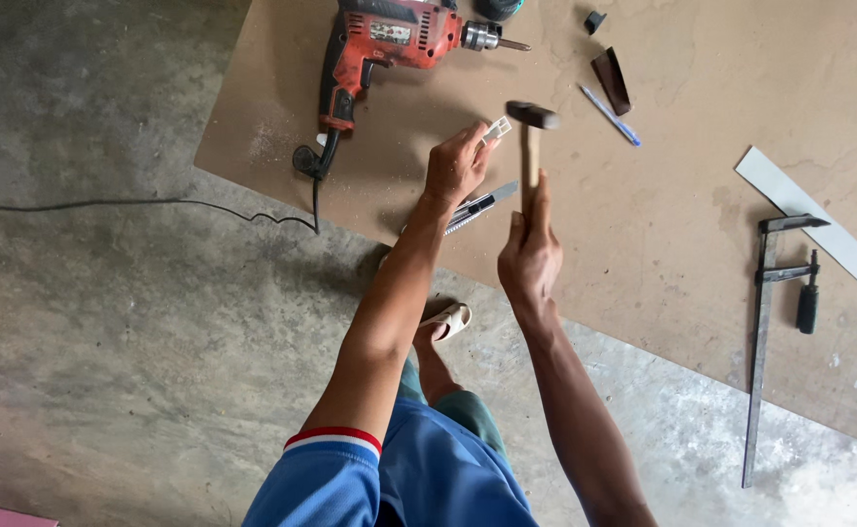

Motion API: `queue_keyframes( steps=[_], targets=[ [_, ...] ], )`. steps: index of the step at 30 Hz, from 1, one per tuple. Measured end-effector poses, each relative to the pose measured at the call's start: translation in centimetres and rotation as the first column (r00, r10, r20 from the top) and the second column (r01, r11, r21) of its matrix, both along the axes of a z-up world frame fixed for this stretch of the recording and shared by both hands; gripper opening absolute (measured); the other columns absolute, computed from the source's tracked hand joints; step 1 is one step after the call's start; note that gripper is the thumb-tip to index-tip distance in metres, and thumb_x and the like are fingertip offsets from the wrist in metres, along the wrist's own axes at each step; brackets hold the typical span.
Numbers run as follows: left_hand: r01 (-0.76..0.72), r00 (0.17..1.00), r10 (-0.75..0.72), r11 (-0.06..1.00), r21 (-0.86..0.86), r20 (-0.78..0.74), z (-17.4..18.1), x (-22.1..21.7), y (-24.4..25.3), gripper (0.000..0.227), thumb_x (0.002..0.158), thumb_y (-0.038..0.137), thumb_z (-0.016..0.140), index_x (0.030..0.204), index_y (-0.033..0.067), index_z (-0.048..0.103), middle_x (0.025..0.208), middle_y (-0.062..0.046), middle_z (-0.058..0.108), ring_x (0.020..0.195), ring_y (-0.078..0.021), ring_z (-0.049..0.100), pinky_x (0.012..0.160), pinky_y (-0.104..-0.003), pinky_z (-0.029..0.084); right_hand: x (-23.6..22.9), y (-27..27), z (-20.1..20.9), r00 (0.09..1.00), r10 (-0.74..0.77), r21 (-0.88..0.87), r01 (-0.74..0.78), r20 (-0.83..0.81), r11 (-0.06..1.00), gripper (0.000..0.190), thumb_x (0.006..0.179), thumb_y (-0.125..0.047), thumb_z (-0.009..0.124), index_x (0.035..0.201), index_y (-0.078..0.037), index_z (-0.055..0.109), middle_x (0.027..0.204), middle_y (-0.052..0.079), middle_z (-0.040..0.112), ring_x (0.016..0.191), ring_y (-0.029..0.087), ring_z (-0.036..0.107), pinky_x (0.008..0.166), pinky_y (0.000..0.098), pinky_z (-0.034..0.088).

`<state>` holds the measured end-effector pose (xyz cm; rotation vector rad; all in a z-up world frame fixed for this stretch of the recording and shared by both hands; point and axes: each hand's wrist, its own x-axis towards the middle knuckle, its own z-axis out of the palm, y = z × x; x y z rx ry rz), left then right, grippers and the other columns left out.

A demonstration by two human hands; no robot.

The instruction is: The person assembles hardware components using a drill, hammer, and clamps on a wooden work surface.

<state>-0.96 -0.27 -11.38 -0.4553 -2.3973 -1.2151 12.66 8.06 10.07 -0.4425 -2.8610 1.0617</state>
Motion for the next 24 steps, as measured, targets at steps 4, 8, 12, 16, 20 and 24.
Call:
queue_keyframes(
  steps=[4,8,12,16,20,24],
  targets=[
    [-0.003,1.0,0.003,1.0,0.005,0.027,2.3,0.5,-0.4,0.022,0.097,0.028,0.07,0.11,0.0101,0.067,0.083,-0.009,0.072,0.077,-0.0266,0.076,0.072,-0.034,0.061,-0.2,1.3,-2.9,0.997,0.015,0.039,-0.018,0.08,0.999,0.058,0.106,-0.02,0.047,0.161,-0.03,0.032,0.132,0.023,0.069,0.105,0.055,0.067,0.085,0.0671,0.053],
    [0.026,0.998,-0.027,1.0,0.012,0.06,2.2,0.2,-0.3,0.022,0.099,0.028,0.068,0.11,0.0096,0.065,0.083,-0.013,0.07,0.079,-0.0317,0.075,0.071,-0.039,0.06,0.0,1.1,-3.4,0.997,-0.005,0.027,0.003,0.077,1.0,0.058,0.107,-0.019,0.048,0.161,-0.03,0.031,0.134,0.024,0.067,0.105,0.057,0.066,0.084,0.0686,0.052],
    [0.024,0.998,-0.024,1.0,-0.003,0.059,2.2,0.3,-0.5,0.02,0.097,0.025,0.072,0.109,0.0104,0.067,0.084,-0.011,0.073,0.075,-0.0279,0.076,0.07,-0.034,0.061,-0.8,1.5,-3.3,0.986,0.021,0.066,-0.033,0.164,0.997,0.057,0.108,-0.021,0.046,0.161,-0.033,0.031,0.128,0.023,0.07,0.106,0.053,0.069,0.086,0.0663,0.055],
    [0.034,0.996,-0.031,0.999,-0.034,0.089,2.7,0.2,-0.6,0.02,0.098,0.028,0.069,0.11,0.0124,0.065,0.081,-0.01,0.072,0.075,-0.03,0.076,0.067,-0.04,0.061,-0.3,1.5,-1.0,0.996,-0.027,0.005,0.027,0.087,1.0,0.056,0.107,-0.023,0.048,0.161,-0.033,0.033,0.13,0.023,0.07,0.103,0.055,0.068,0.082,0.0667,0.054],
    [0.026,0.996,-0.019,0.996,-0.08,0.085,1.7,-0.1,-0.6,0.02,0.097,0.029,0.069,0.109,0.0141,0.066,0.081,-0.008,0.072,0.075,-0.0289,0.076,0.066,-0.039,0.061,-0.5,1.6,-2.2,0.991,-0.026,0.015,0.024,0.132,1.0,0.057,0.108,-0.027,0.046,0.161,-0.036,0.029,0.131,0.021,0.069,0.107,0.053,0.067,0.085,0.0644,0.054],
    [0.016,0.994,-0.002,0.991,-0.13,0.105,3.3,0.3,-0.7,0.019,0.097,0.031,0.069,0.107,0.0158,0.064,0.079,-0.008,0.071,0.074,-0.0282,0.076,0.066,-0.039,0.061,-1.3,2.3,-0.9,0.98,0.017,0.081,-0.034,0.198,0.996,0.055,0.109,-0.029,0.045,0.161,-0.037,0.032,0.121,0.022,0.072,0.101,0.054,0.069,0.084,0.066,0.055]
  ],
)
